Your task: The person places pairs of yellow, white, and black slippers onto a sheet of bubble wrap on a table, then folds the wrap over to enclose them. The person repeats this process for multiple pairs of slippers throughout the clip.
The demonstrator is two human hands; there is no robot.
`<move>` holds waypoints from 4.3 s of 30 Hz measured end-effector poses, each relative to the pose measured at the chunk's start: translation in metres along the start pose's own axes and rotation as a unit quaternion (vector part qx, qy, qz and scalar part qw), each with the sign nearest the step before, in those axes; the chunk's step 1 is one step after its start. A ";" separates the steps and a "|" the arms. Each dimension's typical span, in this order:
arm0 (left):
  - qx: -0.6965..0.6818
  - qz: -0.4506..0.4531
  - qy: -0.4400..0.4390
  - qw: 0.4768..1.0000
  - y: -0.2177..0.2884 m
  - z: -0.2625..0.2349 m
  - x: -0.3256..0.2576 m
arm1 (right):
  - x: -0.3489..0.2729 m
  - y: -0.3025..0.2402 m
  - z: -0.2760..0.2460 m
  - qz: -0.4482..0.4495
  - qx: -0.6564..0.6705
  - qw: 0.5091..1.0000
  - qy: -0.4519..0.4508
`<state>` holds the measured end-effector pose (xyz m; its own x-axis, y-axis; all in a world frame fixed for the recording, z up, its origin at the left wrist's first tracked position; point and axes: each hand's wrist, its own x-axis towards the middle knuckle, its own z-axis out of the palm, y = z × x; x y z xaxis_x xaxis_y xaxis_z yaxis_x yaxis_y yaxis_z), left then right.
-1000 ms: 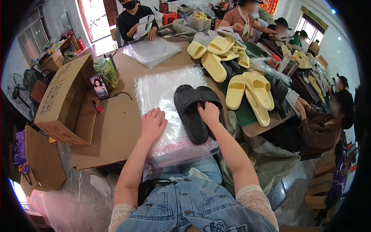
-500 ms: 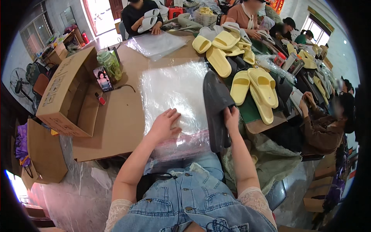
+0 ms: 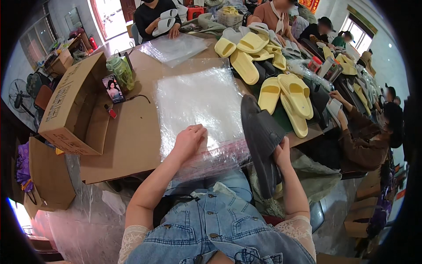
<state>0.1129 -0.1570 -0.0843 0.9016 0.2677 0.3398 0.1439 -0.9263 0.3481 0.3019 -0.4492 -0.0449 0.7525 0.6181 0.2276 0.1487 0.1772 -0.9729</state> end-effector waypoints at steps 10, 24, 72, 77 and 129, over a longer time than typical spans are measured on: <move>0.109 -0.007 -0.019 0.994 -0.010 -0.005 0.006 | -0.018 -0.010 0.041 -0.141 -0.297 0.918 -0.220; -0.006 -0.024 -0.077 0.997 -0.023 -0.024 0.022 | -0.022 -0.011 0.041 -0.145 -0.329 0.865 -0.349; 0.006 0.039 0.133 0.990 0.033 -0.051 -0.002 | 0.100 0.020 0.181 -0.049 -0.575 0.807 -0.128; -0.041 0.068 0.089 0.993 0.051 -0.053 0.000 | 0.082 0.041 0.175 -0.204 -0.501 0.833 -0.116; -0.067 0.095 0.068 0.991 -0.017 -0.054 -0.101 | 0.027 0.014 0.002 -0.272 -0.305 0.879 -0.245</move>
<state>-0.0025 -0.1535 -0.0773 0.8422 0.1343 0.5221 -0.0867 -0.9222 0.3770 0.3229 -0.4281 -0.0527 0.1193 0.8506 0.5121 0.8302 0.1975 -0.5213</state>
